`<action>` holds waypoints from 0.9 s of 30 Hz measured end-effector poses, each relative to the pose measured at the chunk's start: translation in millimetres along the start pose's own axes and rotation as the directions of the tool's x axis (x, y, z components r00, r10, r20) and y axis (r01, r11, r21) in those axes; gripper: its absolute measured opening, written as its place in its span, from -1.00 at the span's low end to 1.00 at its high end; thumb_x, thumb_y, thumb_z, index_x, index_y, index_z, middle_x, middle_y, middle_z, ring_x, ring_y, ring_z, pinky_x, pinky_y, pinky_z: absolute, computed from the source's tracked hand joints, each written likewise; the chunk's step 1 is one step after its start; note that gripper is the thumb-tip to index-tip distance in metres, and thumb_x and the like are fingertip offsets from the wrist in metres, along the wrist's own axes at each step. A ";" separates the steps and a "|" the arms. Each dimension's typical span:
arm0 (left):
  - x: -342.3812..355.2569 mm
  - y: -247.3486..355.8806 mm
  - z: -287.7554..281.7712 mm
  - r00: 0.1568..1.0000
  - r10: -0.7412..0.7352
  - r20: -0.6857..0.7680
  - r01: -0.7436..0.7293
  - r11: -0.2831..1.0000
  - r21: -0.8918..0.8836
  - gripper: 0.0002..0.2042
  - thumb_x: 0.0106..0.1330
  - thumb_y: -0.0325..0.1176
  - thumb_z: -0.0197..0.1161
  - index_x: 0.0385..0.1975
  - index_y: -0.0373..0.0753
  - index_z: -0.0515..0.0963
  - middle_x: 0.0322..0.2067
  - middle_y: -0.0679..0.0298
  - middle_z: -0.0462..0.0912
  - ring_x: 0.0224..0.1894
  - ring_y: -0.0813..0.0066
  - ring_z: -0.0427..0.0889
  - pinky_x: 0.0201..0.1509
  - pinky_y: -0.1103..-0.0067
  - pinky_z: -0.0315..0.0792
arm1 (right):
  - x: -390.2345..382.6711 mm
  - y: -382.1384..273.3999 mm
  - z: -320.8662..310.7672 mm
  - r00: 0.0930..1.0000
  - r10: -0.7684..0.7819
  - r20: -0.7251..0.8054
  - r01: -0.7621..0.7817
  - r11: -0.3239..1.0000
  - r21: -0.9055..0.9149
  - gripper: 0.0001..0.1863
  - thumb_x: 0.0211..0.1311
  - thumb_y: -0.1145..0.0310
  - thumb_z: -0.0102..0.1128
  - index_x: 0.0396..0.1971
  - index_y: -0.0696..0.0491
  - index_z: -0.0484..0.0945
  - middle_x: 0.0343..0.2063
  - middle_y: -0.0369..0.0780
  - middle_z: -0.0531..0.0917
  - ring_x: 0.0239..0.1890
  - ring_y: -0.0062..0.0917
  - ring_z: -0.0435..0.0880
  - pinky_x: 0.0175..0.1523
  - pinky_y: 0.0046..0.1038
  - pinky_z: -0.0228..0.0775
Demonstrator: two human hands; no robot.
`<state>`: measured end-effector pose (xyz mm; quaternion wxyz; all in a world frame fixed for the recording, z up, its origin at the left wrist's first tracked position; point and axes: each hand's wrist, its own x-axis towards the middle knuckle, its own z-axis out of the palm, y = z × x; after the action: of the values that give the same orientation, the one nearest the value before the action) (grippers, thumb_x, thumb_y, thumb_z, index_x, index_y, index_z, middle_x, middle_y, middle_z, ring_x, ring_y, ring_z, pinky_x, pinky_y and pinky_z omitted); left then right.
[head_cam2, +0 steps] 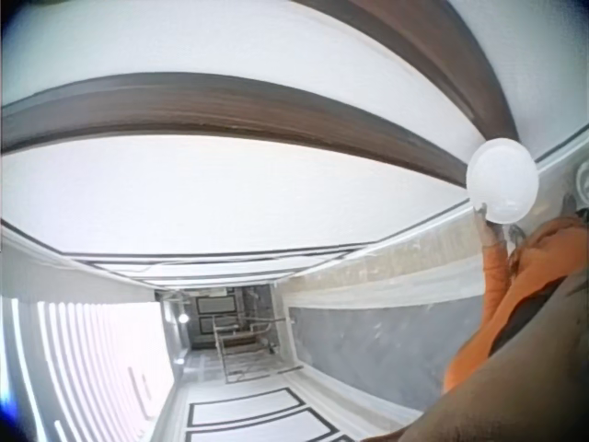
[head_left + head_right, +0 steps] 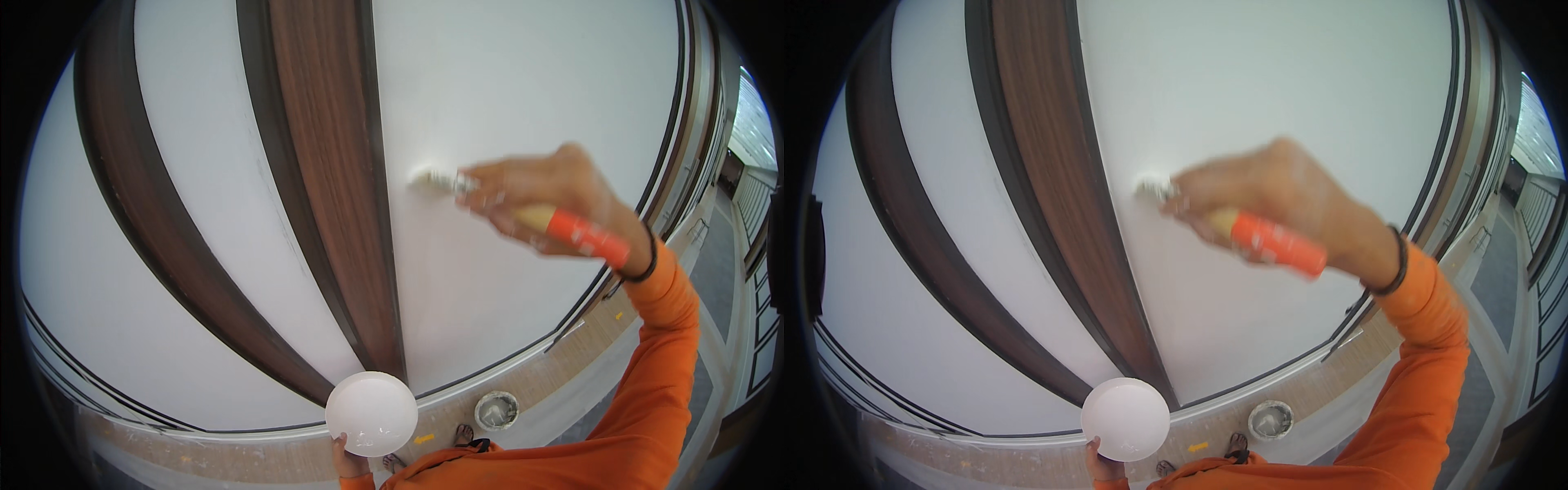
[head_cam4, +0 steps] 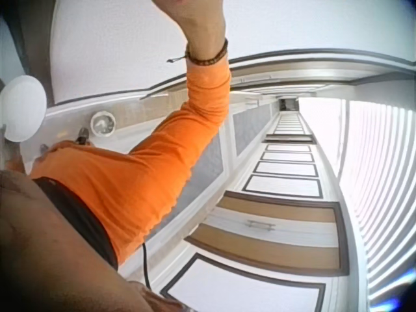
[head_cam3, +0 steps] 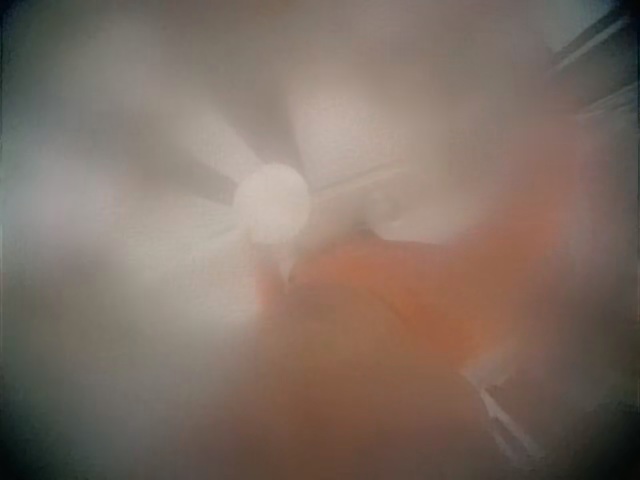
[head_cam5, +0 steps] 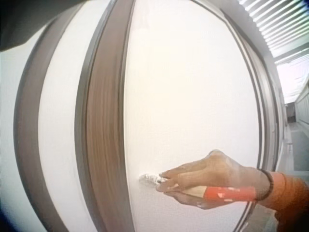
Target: The person paints a white ceiling with dark brown curved beams using a paintbrush and a small white bowl of paint. They repeatedly dip the brush into the bowl and apply paint to the ceiling surface between the beams.
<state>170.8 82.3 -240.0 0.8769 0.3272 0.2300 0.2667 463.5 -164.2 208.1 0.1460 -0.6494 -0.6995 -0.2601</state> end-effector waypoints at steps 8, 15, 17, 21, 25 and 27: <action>-10.0 2.7 11.2 0.995 -0.089 -0.041 0.087 0.996 -0.033 -0.35 0.26 -0.13 0.20 0.31 -0.40 0.38 0.19 0.04 0.56 0.23 0.10 0.55 0.30 0.24 0.44 | 88.5 42.8 -94.5 0.785 -0.450 -0.426 0.306 0.879 -0.365 -0.86 0.28 0.60 0.31 -0.19 0.17 0.72 -0.40 -0.17 0.77 -0.43 -0.62 0.74 -0.47 -0.68 0.58; -17.6 12.2 15.5 0.998 -0.067 -0.009 0.067 0.997 -0.025 -0.40 0.29 -0.17 0.19 0.30 -0.33 0.39 0.17 0.10 0.55 0.24 0.20 0.53 0.31 0.30 0.40 | 28.3 -11.7 -2.3 0.945 -0.307 -0.115 0.128 0.669 -0.732 -0.79 0.25 0.43 0.31 -0.12 0.08 0.68 -0.01 -0.02 0.72 -0.15 -0.42 0.83 -0.46 -0.62 0.61; -13.2 10.6 13.1 0.998 -0.066 -0.010 0.066 0.998 0.002 -0.39 0.28 -0.17 0.18 0.31 -0.33 0.38 0.18 0.10 0.55 0.24 0.20 0.52 0.31 0.30 0.40 | -1.7 -27.8 38.2 0.962 -0.252 -0.109 0.108 0.712 -0.693 -0.78 0.21 0.46 0.30 -0.13 0.06 0.67 0.02 0.02 0.69 -0.15 -0.40 0.82 -0.51 -0.67 0.57; 6.8 -3.2 0.4 0.998 -0.045 0.034 0.045 0.999 -0.009 -0.36 0.26 -0.16 0.20 0.32 -0.35 0.36 0.19 0.08 0.55 0.25 0.16 0.52 0.31 0.27 0.41 | -48.7 -53.3 73.4 0.998 -0.055 0.014 0.055 0.872 -0.486 -0.75 0.17 0.46 0.33 -0.12 0.03 0.67 0.03 -0.02 0.69 -0.18 -0.44 0.82 -0.54 -0.64 0.54; 25.4 -19.4 -15.2 0.997 -0.035 0.070 0.036 0.999 -0.018 -0.36 0.26 -0.17 0.20 0.33 -0.36 0.36 0.20 0.07 0.54 0.26 0.14 0.52 0.32 0.25 0.41 | -39.6 -47.1 49.8 0.990 0.134 0.052 -0.126 0.981 -0.146 -0.72 0.12 0.47 0.38 -0.13 0.00 0.69 -0.09 -0.15 0.75 -0.33 -0.50 0.79 -0.53 -0.52 0.54; 28.0 -37.7 -45.5 0.997 -0.070 0.034 0.071 0.997 -0.037 -0.36 0.30 -0.18 0.20 0.37 -0.32 0.32 0.24 0.06 0.50 0.29 0.13 0.49 0.33 0.22 0.42 | -19.5 -16.2 40.4 0.995 0.104 0.012 -0.104 0.995 -0.015 -0.76 0.13 0.47 0.39 -0.16 0.04 0.71 -0.19 -0.15 0.78 -0.35 -0.48 0.79 -0.44 -0.50 0.58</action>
<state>177.5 95.9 -303.6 0.8955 0.3062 0.2220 0.2346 455.2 -158.5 161.6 0.1503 -0.6875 -0.6639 -0.2529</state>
